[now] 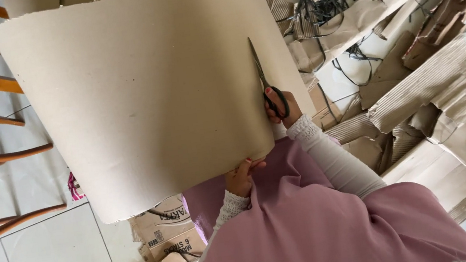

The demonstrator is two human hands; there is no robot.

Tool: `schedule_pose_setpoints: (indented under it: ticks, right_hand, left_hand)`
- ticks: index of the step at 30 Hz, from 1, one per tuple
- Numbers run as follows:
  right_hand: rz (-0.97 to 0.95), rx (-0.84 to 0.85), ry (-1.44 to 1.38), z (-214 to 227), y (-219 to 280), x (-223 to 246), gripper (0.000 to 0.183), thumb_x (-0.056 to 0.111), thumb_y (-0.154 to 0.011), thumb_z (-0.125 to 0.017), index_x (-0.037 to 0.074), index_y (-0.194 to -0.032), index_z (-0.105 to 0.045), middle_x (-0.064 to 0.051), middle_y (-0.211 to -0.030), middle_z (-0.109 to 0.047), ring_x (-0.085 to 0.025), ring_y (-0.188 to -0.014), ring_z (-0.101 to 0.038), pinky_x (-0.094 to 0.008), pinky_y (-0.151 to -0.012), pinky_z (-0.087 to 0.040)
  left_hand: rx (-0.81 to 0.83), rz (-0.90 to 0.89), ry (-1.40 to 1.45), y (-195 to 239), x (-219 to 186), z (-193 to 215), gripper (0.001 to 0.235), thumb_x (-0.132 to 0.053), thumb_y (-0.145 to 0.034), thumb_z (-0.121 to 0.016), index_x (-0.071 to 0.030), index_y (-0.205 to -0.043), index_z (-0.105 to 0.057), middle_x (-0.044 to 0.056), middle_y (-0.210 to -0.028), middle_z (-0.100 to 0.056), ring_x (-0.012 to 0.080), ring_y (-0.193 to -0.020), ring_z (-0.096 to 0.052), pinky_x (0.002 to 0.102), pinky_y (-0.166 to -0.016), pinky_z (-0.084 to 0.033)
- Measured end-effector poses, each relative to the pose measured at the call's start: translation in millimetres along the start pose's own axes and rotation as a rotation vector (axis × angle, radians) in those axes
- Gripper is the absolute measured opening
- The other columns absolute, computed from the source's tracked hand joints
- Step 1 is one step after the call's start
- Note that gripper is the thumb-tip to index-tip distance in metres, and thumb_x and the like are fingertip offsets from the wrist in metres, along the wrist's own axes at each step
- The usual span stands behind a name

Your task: The person sits on the floor and uses scissors to cut a large piece of cardboard into smaller rectangular sections. They then fold the cut pieces and tie them together with a black string.

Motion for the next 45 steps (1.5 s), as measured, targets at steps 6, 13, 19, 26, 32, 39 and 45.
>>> schedule_pose_setpoints:
  ticks: [6, 13, 19, 26, 32, 39, 45]
  right_hand:
    - [0.061, 0.007, -0.010, 15.4, -1.1, -0.7, 0.048, 0.030, -0.101, -0.071, -0.003, -0.069, -0.057, -0.011, -0.043, -0.035, -0.014, -0.029, -0.030, -0.024, -0.030, -0.027]
    - [0.053, 0.134, -0.003, -1.2, -24.7, 17.1, 0.046, 0.035, -0.103, -0.062, -0.002, -0.077, -0.058, -0.012, -0.047, -0.044, -0.018, -0.032, -0.043, -0.027, -0.031, -0.033]
    - [0.067, 0.091, 0.004, -3.3, -39.2, 3.2, 0.044, 0.030, -0.104, -0.067, -0.002, -0.076, -0.056, -0.010, -0.047, -0.038, -0.014, -0.032, -0.034, -0.025, -0.031, -0.031]
    - [0.075, 0.100, 0.008, -18.6, -37.3, 19.6, 0.055, 0.049, -0.104, -0.060, 0.002, -0.074, -0.058, -0.012, -0.048, -0.047, -0.018, -0.034, -0.046, -0.026, -0.034, -0.035]
    - [0.127, 0.096, 0.088, -25.2, -49.9, 35.0, 0.058, 0.051, -0.104, -0.060, 0.004, -0.070, -0.058, -0.011, -0.046, -0.045, -0.020, -0.031, -0.047, -0.026, -0.033, -0.034]
    - [0.136, 0.093, 0.090, -15.4, -46.7, 46.0, 0.051, 0.041, -0.104, -0.067, 0.001, -0.073, -0.058, -0.012, -0.045, -0.044, -0.020, -0.029, -0.045, -0.026, -0.030, -0.035]
    - [0.137, 0.126, 0.144, -19.4, -72.2, 56.7, 0.055, 0.048, -0.105, -0.062, 0.000, -0.078, -0.061, -0.013, -0.050, -0.051, -0.022, -0.033, -0.055, -0.026, -0.032, -0.039]
  left_hand:
    - [0.132, 0.160, -0.181, -24.4, 17.3, 11.5, 0.019, -0.023, -0.074, -0.079, -0.006, -0.075, -0.087, 0.020, -0.074, -0.077, 0.0182, -0.057, -0.071, 0.031, -0.056, -0.062]
    - [0.500, 0.185, -0.031, -77.6, 89.5, 27.1, 0.024, -0.010, -0.094, -0.067, 0.005, -0.113, -0.070, 0.034, -0.097, -0.074, 0.0362, -0.078, -0.077, 0.041, -0.064, -0.065]
    - [0.365, 0.138, 0.085, -93.1, 101.2, 41.4, 0.025, -0.002, -0.091, -0.065, 0.005, -0.115, -0.067, 0.037, -0.089, -0.073, 0.0388, -0.072, -0.077, 0.040, -0.059, -0.065]
    - [0.380, 0.151, -0.203, -88.0, 109.1, 43.9, 0.029, -0.016, -0.088, -0.072, 0.000, -0.112, -0.069, 0.026, -0.089, -0.072, 0.0284, -0.076, -0.071, 0.033, -0.062, -0.059]
    - [0.479, 0.013, -0.359, -50.6, 36.1, 6.2, 0.037, -0.030, -0.093, -0.063, -0.007, -0.070, -0.083, 0.013, -0.054, -0.069, 0.0094, -0.038, -0.044, 0.020, -0.035, -0.036]
    - [0.511, 0.001, -0.416, -52.3, 43.1, 7.5, 0.039, -0.030, -0.093, -0.059, -0.009, -0.071, -0.083, 0.012, -0.056, -0.069, 0.0101, -0.044, -0.046, 0.021, -0.043, -0.041]
    - [0.628, -0.067, -0.398, -41.2, 24.9, 1.2, 0.040, -0.026, -0.095, -0.056, -0.005, -0.073, -0.082, 0.012, -0.059, -0.070, 0.0126, -0.054, -0.058, 0.023, -0.054, -0.047]
Point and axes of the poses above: each hand's wrist, its own y-axis away from the middle knuckle, its own z-axis out of the back of the hand, x = y × z, the point moved 10 cm from there along -y, towards the middle knuckle
